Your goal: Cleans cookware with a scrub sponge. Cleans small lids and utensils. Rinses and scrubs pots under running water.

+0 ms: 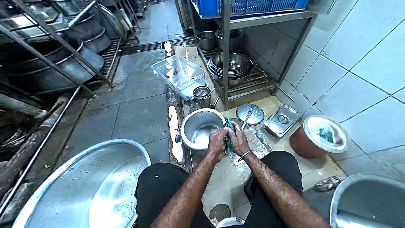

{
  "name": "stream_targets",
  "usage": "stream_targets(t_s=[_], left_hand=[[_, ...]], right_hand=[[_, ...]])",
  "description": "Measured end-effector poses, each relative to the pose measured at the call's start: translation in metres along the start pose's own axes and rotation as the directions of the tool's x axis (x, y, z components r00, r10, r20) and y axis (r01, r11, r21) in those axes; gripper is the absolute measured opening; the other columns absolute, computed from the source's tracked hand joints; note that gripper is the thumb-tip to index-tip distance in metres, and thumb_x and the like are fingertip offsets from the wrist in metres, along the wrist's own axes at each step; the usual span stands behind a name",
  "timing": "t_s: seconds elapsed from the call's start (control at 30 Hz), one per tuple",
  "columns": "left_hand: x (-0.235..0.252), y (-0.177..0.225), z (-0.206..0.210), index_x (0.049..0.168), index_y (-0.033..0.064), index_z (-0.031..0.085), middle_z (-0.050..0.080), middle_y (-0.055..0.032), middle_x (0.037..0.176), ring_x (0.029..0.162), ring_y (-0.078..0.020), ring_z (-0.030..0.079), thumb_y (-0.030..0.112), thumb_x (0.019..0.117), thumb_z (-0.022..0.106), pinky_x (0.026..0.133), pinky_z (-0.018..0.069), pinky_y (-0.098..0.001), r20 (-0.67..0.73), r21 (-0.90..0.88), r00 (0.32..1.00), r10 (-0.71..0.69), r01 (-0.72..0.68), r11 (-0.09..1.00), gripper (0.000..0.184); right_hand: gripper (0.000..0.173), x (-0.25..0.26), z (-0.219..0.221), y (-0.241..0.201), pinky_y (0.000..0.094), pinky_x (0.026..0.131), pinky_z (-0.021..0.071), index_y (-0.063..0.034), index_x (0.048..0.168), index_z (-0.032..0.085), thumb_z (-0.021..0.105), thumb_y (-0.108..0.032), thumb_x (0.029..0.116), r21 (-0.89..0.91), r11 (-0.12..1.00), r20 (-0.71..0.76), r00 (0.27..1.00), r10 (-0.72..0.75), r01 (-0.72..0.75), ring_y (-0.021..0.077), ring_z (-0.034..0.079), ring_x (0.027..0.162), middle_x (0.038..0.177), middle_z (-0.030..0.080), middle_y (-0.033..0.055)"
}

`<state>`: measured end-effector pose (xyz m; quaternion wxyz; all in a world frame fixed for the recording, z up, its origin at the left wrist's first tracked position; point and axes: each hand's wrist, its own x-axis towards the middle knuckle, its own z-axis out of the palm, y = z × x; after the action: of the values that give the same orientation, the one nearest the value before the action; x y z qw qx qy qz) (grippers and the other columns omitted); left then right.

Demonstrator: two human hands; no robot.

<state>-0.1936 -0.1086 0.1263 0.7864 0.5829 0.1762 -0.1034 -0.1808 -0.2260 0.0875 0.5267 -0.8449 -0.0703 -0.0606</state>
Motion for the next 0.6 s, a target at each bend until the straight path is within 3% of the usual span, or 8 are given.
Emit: stream_targets(t_s=[0.1,0.2,0.27,0.33,0.4,0.53,0.6], left_hand=[[-0.007,0.005,-0.001,0.107,0.006,0.066,0.069,-0.0067,0.089,0.077,-0.0162,0.067,0.041,0.1077,0.049,0.068,0.0576,-0.0348,0.026,-0.058,0.999,-0.022,0.024,0.998,0.039],[-0.011,0.012,0.002,0.109,0.0069,0.067,0.071,-0.0079,0.093,0.08,-0.0186,0.069,0.039,0.1078,0.046,0.07,0.0591,-0.0379,0.024,-0.156,0.998,-0.054,0.057,0.986,0.038],[-0.011,0.012,0.002,0.11,0.0074,0.067,0.072,-0.0081,0.099,0.085,-0.0191,0.07,0.038,0.1081,0.044,0.073,0.0592,-0.0388,0.048,-0.201,0.998,-0.051,0.059,0.978,0.038],[-0.013,0.012,0.0,0.111,0.0075,0.066,0.07,-0.0077,0.104,0.091,-0.02,0.068,0.035,0.1076,0.043,0.078,0.0581,-0.041,0.065,-0.216,0.997,-0.031,0.044,0.975,0.036],[-0.017,0.013,0.002,0.109,0.008,0.066,0.071,-0.0065,0.1,0.088,-0.0194,0.069,0.03,0.1068,0.041,0.075,0.059,-0.0413,0.068,-0.196,0.997,0.019,-0.005,0.981,0.033],[-0.007,0.007,0.0,0.086,0.0153,0.063,0.07,0.0015,0.087,0.086,-0.0133,0.069,0.021,0.1035,0.038,0.078,0.0598,-0.0365,0.094,-0.207,0.988,0.125,-0.103,0.973,0.032],[-0.001,0.004,0.0,0.082,0.0177,0.062,0.071,0.0023,0.087,0.086,-0.0142,0.07,0.023,0.1025,0.037,0.076,0.0605,-0.0377,0.086,-0.206,0.987,0.132,-0.112,0.972,0.033]], right_hand=[[0.063,-0.004,-0.009,-0.009,0.056,0.114,0.0429,-0.0044,0.154,0.045,0.051,-0.044,0.1052,-0.016,1.0,0.093,0.996,0.015,-0.013,0.0351,0.055,0.136,0.152,0.053,0.0197],[0.088,0.002,-0.012,-0.005,0.0561,0.114,0.0422,-0.004,0.158,0.038,0.075,-0.046,0.0899,-0.065,0.998,0.159,0.987,0.028,-0.018,0.0365,0.052,0.138,0.153,0.05,0.0216],[0.104,0.007,-0.014,-0.003,0.0556,0.115,0.0421,-0.0061,0.161,0.031,0.083,-0.049,0.0812,-0.118,0.992,0.222,0.973,0.068,-0.042,0.0357,0.051,0.14,0.155,0.048,0.0212],[0.105,0.007,-0.016,-0.008,0.0541,0.116,0.0418,-0.006,0.162,0.028,0.085,-0.043,0.0819,-0.119,0.99,0.281,0.953,0.111,-0.08,0.0348,0.05,0.141,0.157,0.046,0.0214],[0.097,0.006,-0.02,-0.017,0.054,0.114,0.0448,-0.0051,0.16,0.031,0.083,-0.035,0.0846,-0.097,0.989,0.299,0.945,0.132,-0.107,0.0355,0.054,0.137,0.153,0.049,0.0226],[0.091,0.01,-0.027,-0.022,0.0555,0.113,0.0447,-0.0016,0.161,0.028,0.079,-0.021,0.0871,-0.074,0.991,0.343,0.93,0.132,-0.113,0.0374,0.054,0.136,0.151,0.051,0.0246],[0.09,0.014,-0.03,-0.019,0.0516,0.12,0.0376,0.0019,0.16,0.028,0.077,-0.011,0.0856,-0.046,0.996,0.36,0.929,0.088,-0.076,0.036,0.044,0.145,0.158,0.042,0.0244]])
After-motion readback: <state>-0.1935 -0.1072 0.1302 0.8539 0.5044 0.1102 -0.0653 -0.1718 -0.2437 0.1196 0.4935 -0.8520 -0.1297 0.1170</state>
